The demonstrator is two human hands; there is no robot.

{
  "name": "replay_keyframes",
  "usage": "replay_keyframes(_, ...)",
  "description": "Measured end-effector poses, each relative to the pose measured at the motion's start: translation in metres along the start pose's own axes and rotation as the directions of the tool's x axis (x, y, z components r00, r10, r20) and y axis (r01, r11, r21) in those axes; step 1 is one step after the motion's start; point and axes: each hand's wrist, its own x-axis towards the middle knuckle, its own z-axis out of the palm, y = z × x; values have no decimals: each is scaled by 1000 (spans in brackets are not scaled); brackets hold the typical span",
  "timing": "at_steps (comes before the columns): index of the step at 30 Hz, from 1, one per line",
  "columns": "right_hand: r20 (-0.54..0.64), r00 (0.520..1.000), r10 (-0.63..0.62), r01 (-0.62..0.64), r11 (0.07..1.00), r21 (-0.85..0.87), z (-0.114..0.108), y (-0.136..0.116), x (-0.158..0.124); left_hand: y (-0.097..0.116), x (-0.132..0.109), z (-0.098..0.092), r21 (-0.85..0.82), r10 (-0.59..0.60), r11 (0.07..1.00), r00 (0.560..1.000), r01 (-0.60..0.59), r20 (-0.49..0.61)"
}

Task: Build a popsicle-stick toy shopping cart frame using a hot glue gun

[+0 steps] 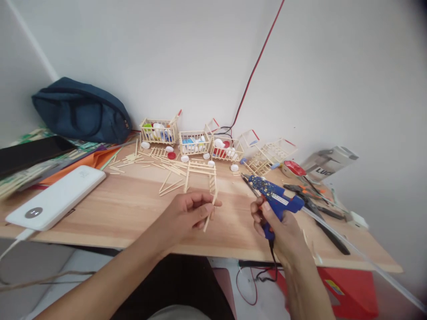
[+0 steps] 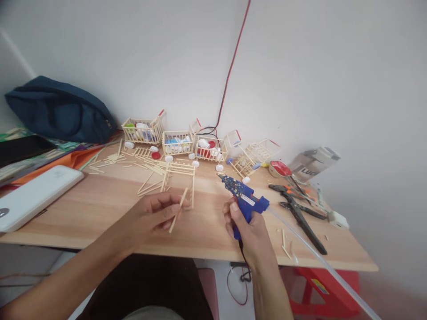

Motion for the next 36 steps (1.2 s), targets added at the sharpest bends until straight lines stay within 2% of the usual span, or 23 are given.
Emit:
replay_keyframes(2, 44, 999, 30, -32, 999, 42, -2, 0, -4, 8, 1, -13, 36, 51, 998, 998, -50, -33)
replay_keyframes(4, 67, 997, 47, -50, 998, 35, -4, 0, -8, 19, 1, -26, 125, 147, 983, 982, -132, -119)
replay_keyframes(6, 70, 996, 50, -50, 999, -2, -6, 0, -12, 32, 1, -36, 305, 295, 925, 934, -226, -201)
replay_keyframes(8, 84, 995, 50, -44, 996, -74, -5, 0, -15, 42, 4, -43, 504, 404, 824, 893, -260, -200)
replay_keyframes(11, 116, 992, 55, -33, 981, -189, 0, 0, -17, 46, 14, -47, 702, 438, 672, 891, -234, -123)
replay_keyframes(13, 144, 989, 45, -9, 969, -246, 3, 2, -16, 41, 22, -48, 791, 435, 571, 898, -219, -65)
replay_keyframes(16, 154, 988, 23, 32, 938, -345, 6, 4, -11, 29, 33, -46, 900, 481, 359, 876, -246, 48)
replay_keyframes(19, 130, 991, 11, 47, 898, -437, 8, 8, -5, 21, 41, -43, 944, 532, 182, 835, -275, 141)
replay_keyframes(26, 115, 993, 13, 46, 866, -498, 12, 15, 4, 16, 50, -39, 957, 541, -80, 794, -280, 278)
replay_keyframes(28, 111, 994, 22, 39, 858, -512, 12, 16, 6, 14, 52, -41, 954, 541, -113, 788, -276, 292)
replay_keyframes(30, 108, 994, 26, 34, 855, -518, 13, 18, 7, 14, 53, -44, 959, 554, -107, 785, -264, 278)
replay_keyframes(36, 109, 994, 29, 30, 861, -507, 15, 17, 10, 17, 54, -49, 961, 655, 27, 731, -275, 191)
